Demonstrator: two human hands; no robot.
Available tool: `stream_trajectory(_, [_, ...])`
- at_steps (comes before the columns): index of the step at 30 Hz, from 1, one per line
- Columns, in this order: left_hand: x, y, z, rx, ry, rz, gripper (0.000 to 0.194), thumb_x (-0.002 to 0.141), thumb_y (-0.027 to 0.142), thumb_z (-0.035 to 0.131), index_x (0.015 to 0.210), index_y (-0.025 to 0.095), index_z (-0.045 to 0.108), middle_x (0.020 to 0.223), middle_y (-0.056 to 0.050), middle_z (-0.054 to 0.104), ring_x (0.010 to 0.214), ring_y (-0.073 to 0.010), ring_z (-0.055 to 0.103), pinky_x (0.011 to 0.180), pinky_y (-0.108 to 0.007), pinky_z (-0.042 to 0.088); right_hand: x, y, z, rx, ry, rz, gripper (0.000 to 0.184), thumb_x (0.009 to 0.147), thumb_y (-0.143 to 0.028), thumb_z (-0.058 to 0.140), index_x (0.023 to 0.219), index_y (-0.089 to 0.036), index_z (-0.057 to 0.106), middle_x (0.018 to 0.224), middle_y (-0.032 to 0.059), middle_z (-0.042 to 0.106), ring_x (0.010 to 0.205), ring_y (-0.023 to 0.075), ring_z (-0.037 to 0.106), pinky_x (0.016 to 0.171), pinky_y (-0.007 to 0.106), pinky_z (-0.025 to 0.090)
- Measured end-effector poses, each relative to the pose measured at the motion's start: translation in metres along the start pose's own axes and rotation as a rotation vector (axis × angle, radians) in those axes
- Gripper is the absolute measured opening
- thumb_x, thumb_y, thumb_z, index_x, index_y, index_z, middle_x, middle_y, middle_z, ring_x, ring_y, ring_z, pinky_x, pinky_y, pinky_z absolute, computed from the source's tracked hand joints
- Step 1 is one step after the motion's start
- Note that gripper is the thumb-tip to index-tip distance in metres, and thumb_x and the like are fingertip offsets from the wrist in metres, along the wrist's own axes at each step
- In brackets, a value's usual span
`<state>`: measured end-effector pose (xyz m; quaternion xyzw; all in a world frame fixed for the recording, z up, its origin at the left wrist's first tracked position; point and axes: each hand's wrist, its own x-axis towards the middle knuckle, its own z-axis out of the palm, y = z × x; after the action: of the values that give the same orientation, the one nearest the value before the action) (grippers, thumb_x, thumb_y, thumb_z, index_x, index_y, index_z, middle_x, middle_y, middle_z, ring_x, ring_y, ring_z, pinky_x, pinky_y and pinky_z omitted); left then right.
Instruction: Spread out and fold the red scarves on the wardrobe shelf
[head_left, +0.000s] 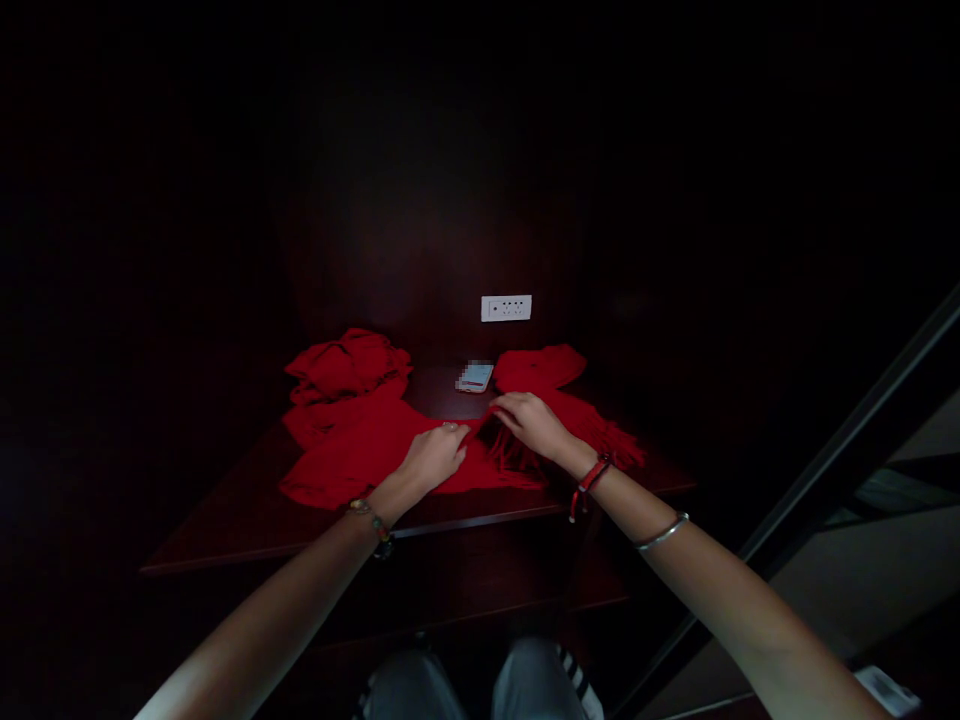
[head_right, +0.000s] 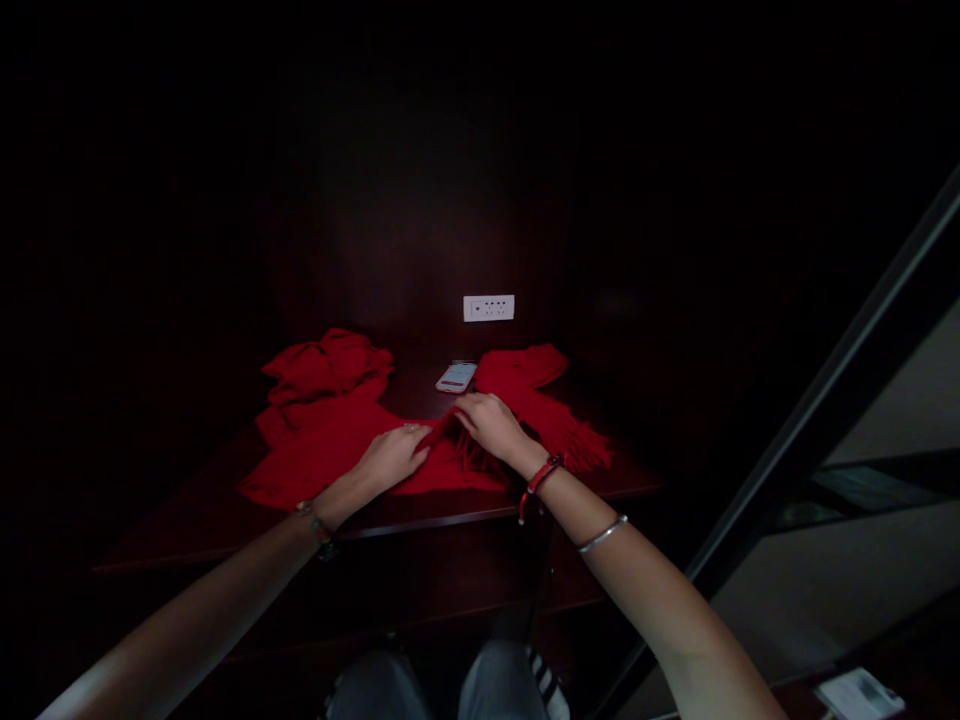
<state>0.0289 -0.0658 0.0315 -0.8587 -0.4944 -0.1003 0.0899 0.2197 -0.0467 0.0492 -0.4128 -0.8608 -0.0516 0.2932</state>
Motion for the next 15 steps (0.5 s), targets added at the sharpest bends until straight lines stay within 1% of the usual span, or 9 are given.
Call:
stream_trajectory(2, [0.011, -0.010, -0.018, 0.014, 0.087, -0.062, 0.028, 0.079, 0.017, 0.039, 0.104, 0.017, 0.052, 0.102, -0.007, 0.056, 0.092, -0.0186, 0.053, 0.080, -0.027, 0.042, 0.014, -0.006, -0.008, 0.004, 0.088, 0.011, 0.026, 0.086, -0.022, 0.036, 0.102, -0.017, 0.056, 0.099, 0.0080, 0.058, 0.095, 0.0194, 0.050, 0.085, 0.032, 0.035])
stream_trajectory(4, [0.016, -0.035, -0.047, 0.037, 0.176, -0.141, 0.030, 0.076, 0.011, 0.040, 0.101, 0.016, 0.054, 0.100, -0.006, 0.056, 0.094, -0.0175, 0.052, 0.084, -0.026, 0.040, 0.020, -0.007, -0.009, 0.014, 0.144, 0.034, 0.029, 0.085, -0.025, 0.037, 0.110, -0.018, 0.052, 0.106, 0.0087, 0.054, 0.102, 0.0211, 0.046, 0.088, 0.035, 0.034])
stream_trajectory(6, [0.010, -0.072, -0.081, 0.089, 0.268, -0.295, 0.033, 0.074, 0.008, 0.038, 0.101, 0.015, 0.055, 0.099, -0.004, 0.057, 0.096, -0.0169, 0.050, 0.088, -0.027, 0.037, 0.016, -0.003, -0.001, 0.037, 0.130, 0.050, 0.037, 0.083, -0.028, 0.041, 0.119, -0.019, 0.044, 0.116, 0.0090, 0.049, 0.108, 0.0223, 0.041, 0.090, 0.037, 0.032])
stream_trajectory(7, [0.002, -0.094, -0.097, 0.104, 0.293, -0.345, 0.033, 0.075, 0.009, 0.037, 0.103, 0.013, 0.054, 0.100, -0.005, 0.056, 0.098, -0.0182, 0.049, 0.089, -0.029, 0.035, 0.011, 0.000, 0.007, 0.051, 0.095, 0.057, 0.042, 0.082, -0.031, 0.043, 0.123, -0.020, 0.040, 0.120, 0.0091, 0.046, 0.111, 0.0226, 0.039, 0.091, 0.038, 0.031])
stream_trajectory(8, [-0.008, -0.117, -0.110, 0.118, 0.307, -0.406, 0.033, 0.075, 0.008, 0.035, 0.102, 0.008, 0.053, 0.098, -0.008, 0.056, 0.097, -0.0212, 0.050, 0.087, -0.033, 0.037, 0.005, 0.005, 0.016, 0.066, 0.044, 0.062, 0.046, 0.081, -0.033, 0.044, 0.125, -0.020, 0.036, 0.122, 0.0093, 0.043, 0.112, 0.0226, 0.038, 0.091, 0.039, 0.031])
stream_trajectory(9, [-0.022, -0.140, -0.121, 0.134, 0.307, -0.468, 0.033, 0.076, 0.009, 0.034, 0.102, 0.008, 0.054, 0.095, -0.008, 0.056, 0.094, -0.0228, 0.052, 0.084, -0.036, 0.039, -0.002, 0.009, 0.025, 0.079, -0.018, 0.068, 0.048, 0.081, -0.035, 0.045, 0.126, -0.020, 0.035, 0.124, 0.0098, 0.042, 0.113, 0.0225, 0.037, 0.092, 0.039, 0.031])
stream_trajectory(11, [-0.053, -0.185, -0.130, 0.212, 0.219, -0.695, 0.032, 0.076, 0.014, 0.035, 0.102, 0.012, 0.054, 0.091, -0.006, 0.056, 0.088, -0.0251, 0.054, 0.075, -0.038, 0.043, -0.016, 0.018, 0.044, 0.108, -0.150, 0.065, 0.050, 0.080, -0.038, 0.045, 0.126, -0.019, 0.036, 0.124, 0.0110, 0.043, 0.114, 0.0220, 0.037, 0.092, 0.038, 0.031])
stream_trajectory(13, [-0.083, -0.223, -0.124, 0.292, 0.125, -0.853, 0.031, 0.075, 0.020, 0.040, 0.102, 0.016, 0.054, 0.092, -0.009, 0.056, 0.087, -0.0300, 0.054, 0.069, -0.042, 0.045, -0.026, 0.024, 0.057, 0.115, -0.268, 0.059, 0.051, 0.080, -0.042, 0.044, 0.125, -0.018, 0.038, 0.124, 0.0121, 0.044, 0.114, 0.0225, 0.038, 0.092, 0.038, 0.032])
stream_trajectory(15, [-0.102, -0.248, -0.110, 0.266, 0.037, -0.879, 0.027, 0.072, 0.030, 0.048, 0.093, 0.017, 0.058, 0.085, -0.009, 0.058, 0.089, -0.0358, 0.052, 0.070, -0.049, 0.042, -0.029, 0.027, 0.063, 0.089, -0.345, 0.065, 0.048, 0.081, -0.043, 0.043, 0.122, -0.017, 0.043, 0.124, 0.0129, 0.044, 0.113, 0.0234, 0.040, 0.091, 0.036, 0.033])
